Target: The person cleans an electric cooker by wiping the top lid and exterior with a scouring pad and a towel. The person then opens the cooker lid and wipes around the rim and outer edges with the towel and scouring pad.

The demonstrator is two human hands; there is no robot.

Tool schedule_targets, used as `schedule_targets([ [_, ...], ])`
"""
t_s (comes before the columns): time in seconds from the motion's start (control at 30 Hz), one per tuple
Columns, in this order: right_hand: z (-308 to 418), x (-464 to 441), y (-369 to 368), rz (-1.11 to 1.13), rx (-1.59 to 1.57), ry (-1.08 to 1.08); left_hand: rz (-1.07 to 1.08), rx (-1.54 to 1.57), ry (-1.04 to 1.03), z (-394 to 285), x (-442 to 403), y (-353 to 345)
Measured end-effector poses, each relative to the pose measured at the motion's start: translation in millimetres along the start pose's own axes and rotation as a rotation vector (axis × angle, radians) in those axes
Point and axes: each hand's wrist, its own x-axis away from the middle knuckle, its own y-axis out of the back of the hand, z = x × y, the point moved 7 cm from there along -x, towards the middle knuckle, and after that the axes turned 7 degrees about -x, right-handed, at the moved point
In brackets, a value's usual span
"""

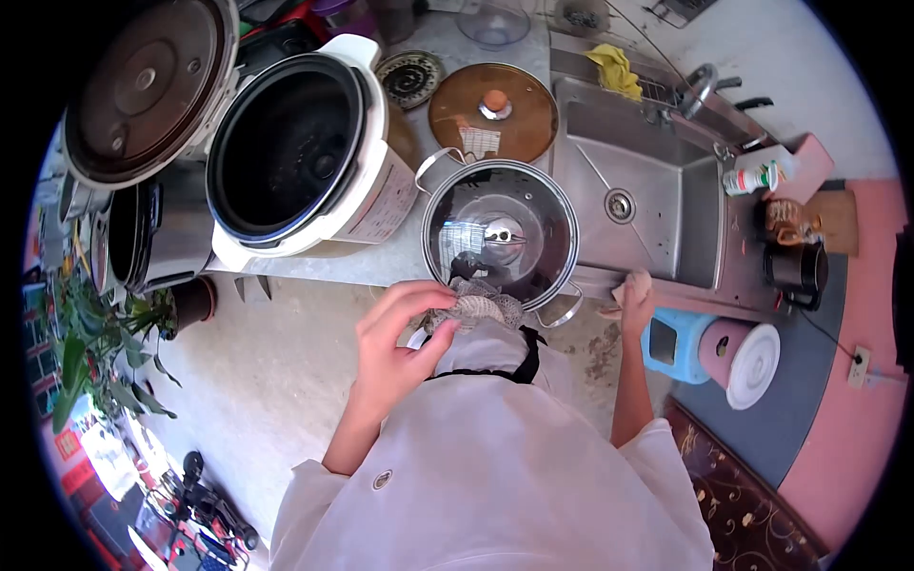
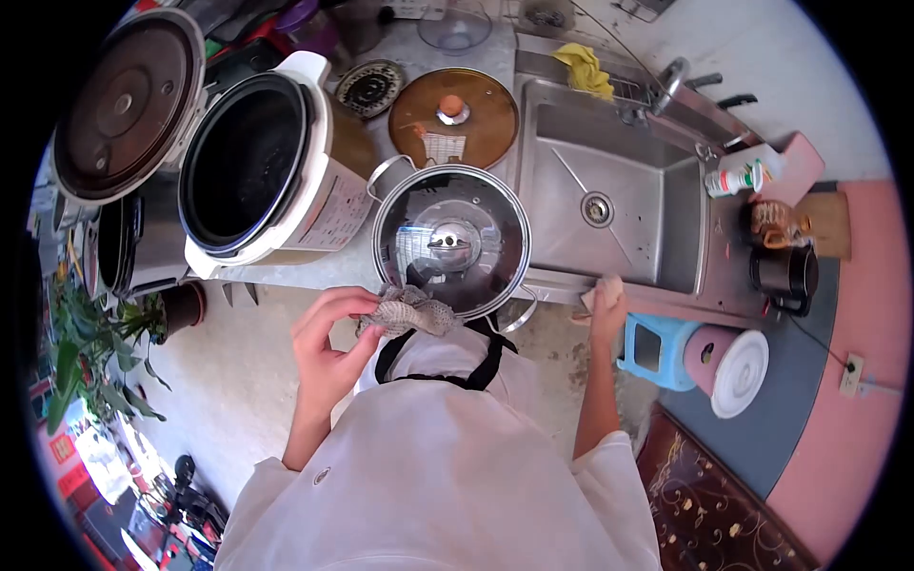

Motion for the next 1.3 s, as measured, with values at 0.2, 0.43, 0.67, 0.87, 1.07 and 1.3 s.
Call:
schedule_targets([
  [0.2,208.3,-70.4,44.3,0.162,-0.544,0.158,-0.362,0.159,0.217,35.1,52.0,31.6],
  [0.43,505.3,33.2,-118.3,0.657,-0.263,0.902,-0.719,0.292,0.263,43.0,94.9,65.0],
  [0.67,517.2,107.8,-169.8,0.552,0.028,1.057,-0.911,0.254,0.247,51.7,143.6,86.4],
  [0.87,510.6,158.5,-164.5,0.572,0.049,1.075,-0.949,0.238,0.343,68.0,142.5,97.9],
  [1.07,518.8,194.3,-173.9,0.807,0.033,1.198,-0.89,0.283,0.264,61.4,111.6,104.0],
  [1.3,529.5,100.9,-165.9,0.589,0.162,1.082,-0.865,0.275,0.239,66.0,112.9,100.7],
])
